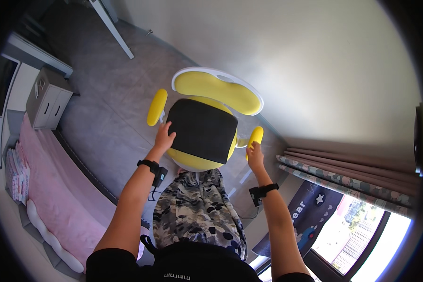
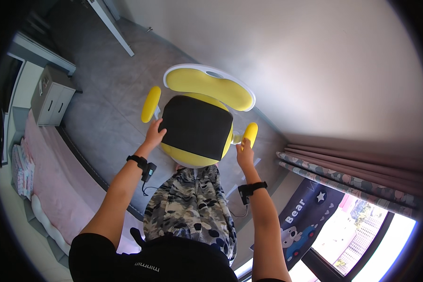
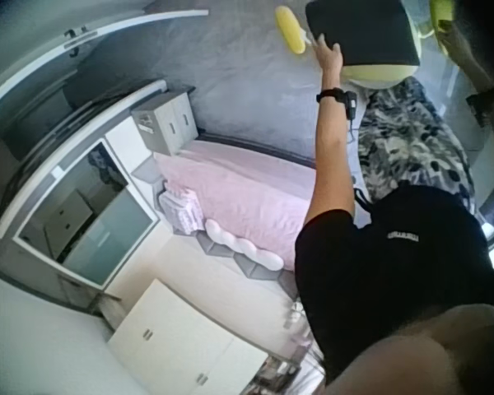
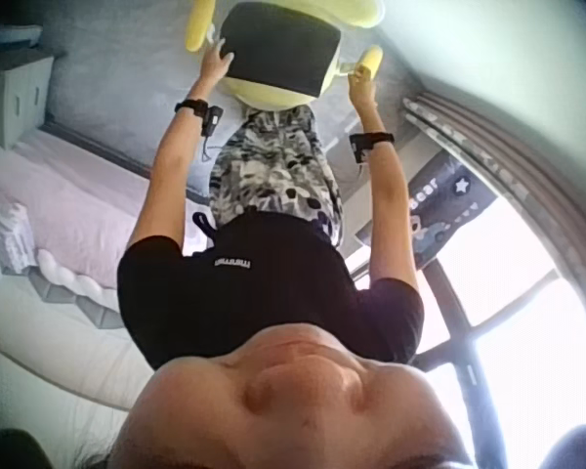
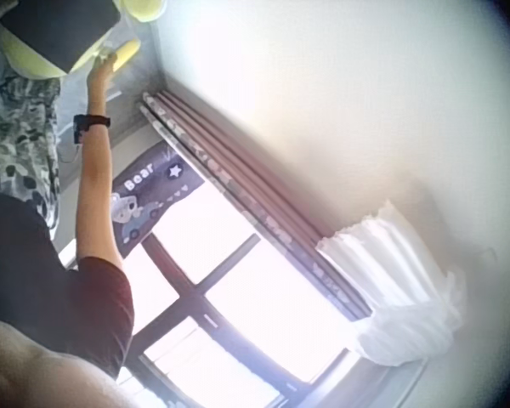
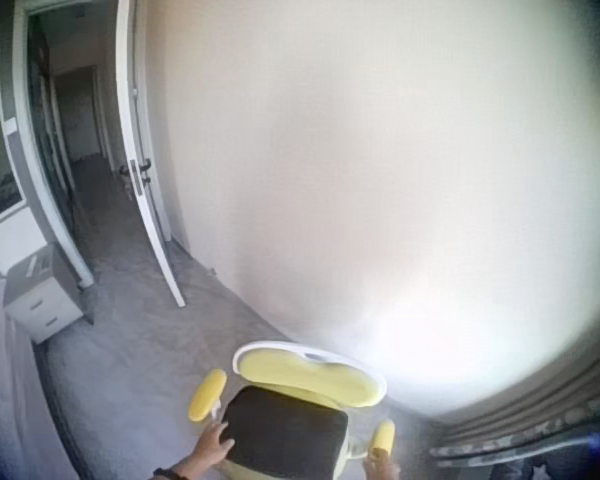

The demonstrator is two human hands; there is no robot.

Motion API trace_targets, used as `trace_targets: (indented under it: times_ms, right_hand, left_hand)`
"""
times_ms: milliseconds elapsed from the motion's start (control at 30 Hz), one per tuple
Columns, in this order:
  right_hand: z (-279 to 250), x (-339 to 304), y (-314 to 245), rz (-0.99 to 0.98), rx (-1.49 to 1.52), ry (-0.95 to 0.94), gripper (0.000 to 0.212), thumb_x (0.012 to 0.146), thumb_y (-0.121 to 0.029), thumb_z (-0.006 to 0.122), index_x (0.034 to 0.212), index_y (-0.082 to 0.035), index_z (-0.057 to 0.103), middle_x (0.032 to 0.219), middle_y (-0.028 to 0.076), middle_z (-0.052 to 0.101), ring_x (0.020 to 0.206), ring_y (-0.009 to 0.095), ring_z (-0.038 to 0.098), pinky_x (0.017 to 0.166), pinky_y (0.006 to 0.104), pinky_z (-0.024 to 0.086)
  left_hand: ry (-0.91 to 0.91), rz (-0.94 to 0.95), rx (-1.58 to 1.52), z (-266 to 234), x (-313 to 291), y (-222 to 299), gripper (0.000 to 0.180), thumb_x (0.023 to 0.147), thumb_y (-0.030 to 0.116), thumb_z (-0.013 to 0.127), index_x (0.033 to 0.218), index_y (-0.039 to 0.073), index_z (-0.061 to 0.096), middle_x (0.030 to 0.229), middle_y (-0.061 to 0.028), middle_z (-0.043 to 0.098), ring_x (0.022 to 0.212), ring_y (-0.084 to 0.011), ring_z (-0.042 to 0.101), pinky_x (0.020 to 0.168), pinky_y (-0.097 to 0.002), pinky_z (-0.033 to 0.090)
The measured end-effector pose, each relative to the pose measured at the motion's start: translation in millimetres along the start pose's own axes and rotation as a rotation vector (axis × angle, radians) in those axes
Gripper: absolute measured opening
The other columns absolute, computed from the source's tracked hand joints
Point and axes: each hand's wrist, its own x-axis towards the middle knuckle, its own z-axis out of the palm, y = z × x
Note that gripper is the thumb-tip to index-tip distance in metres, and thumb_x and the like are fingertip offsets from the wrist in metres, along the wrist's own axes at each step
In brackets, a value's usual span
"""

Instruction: The person folds a patterned blanket on a bed, smooths it, and then picks up two dark mats from a windowsill, folding and placing them on a yellow chair before handling a small white cloth.

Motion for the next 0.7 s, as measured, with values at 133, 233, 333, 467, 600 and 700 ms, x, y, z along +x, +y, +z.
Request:
trace_targets:
  times_ms: [133,233,333,467,600,700]
  right_hand:
    - [-9,-67,20,0.013,-0.081,-0.204,0.025,0.073,-0.016,0.050,0.096,-0.007,0.045,0.082,0.013,0.055,0.080,0.028,0.053,0.066,0.0330,0.042]
    - [-23,-131,67,0.168,-0.229,-0.318,0.019,0.073,-0.019,0.050,0.086,-0.006,0.050,0.078,0.012,0.056,0.075,0.027,0.054,0.064,0.0323,0.042]
    - [-43,-201,138,0.375,-0.380,-0.441,0.017,0.071,-0.017,0.049,0.083,-0.006,0.053,0.071,0.011,0.056,0.065,0.023,0.055,0.059,0.0297,0.043]
    - [-62,-291,170,0.807,-0.174,-0.277,0.017,0.071,-0.011,0.046,0.084,-0.004,0.053,0.068,0.007,0.056,0.053,0.015,0.054,0.048,0.0245,0.043]
    - [-73,-353,126,1.026,0.116,0.016,0.018,0.072,-0.011,0.047,0.086,-0.001,0.052,0.070,0.005,0.055,0.054,0.014,0.054,0.047,0.0210,0.043]
    - [-62,-407,126,1.041,0.262,0.249,0.018,0.071,-0.014,0.049,0.085,-0.004,0.054,0.070,0.007,0.057,0.061,0.015,0.056,0.054,0.0270,0.046]
  left_hand:
    - [-0.141,0.116,0.025,15,-49,-2,0.034,0.065,0.014,0.055,0.096,0.002,0.048,0.103,-0.0199,0.045,0.100,-0.0303,0.040,0.083,-0.0345,0.033]
    - [-0.512,-0.102,-0.018,10,-87,6,0.034,0.066,0.018,0.052,0.096,0.002,0.049,0.089,-0.0173,0.053,0.085,-0.0287,0.050,0.073,-0.0342,0.040]
    - [-0.709,-0.027,0.132,-3,-113,27,0.035,0.067,0.018,0.052,0.097,0.002,0.048,0.087,-0.0173,0.053,0.083,-0.0300,0.050,0.072,-0.0351,0.040]
    - [-0.698,0.161,0.317,-10,-135,20,0.036,0.067,0.020,0.052,0.097,0.001,0.047,0.087,-0.0178,0.053,0.082,-0.0317,0.050,0.070,-0.0366,0.040]
    - [-0.810,0.318,0.427,-10,-130,36,0.032,0.068,0.020,0.053,0.093,0.001,0.047,0.087,-0.0180,0.052,0.083,-0.0313,0.049,0.069,-0.0376,0.040]
    - [-1.002,0.504,0.721,2,-130,75,0.035,0.067,0.020,0.055,0.095,0.002,0.047,0.090,-0.0169,0.051,0.085,-0.0312,0.048,0.072,-0.0371,0.039]
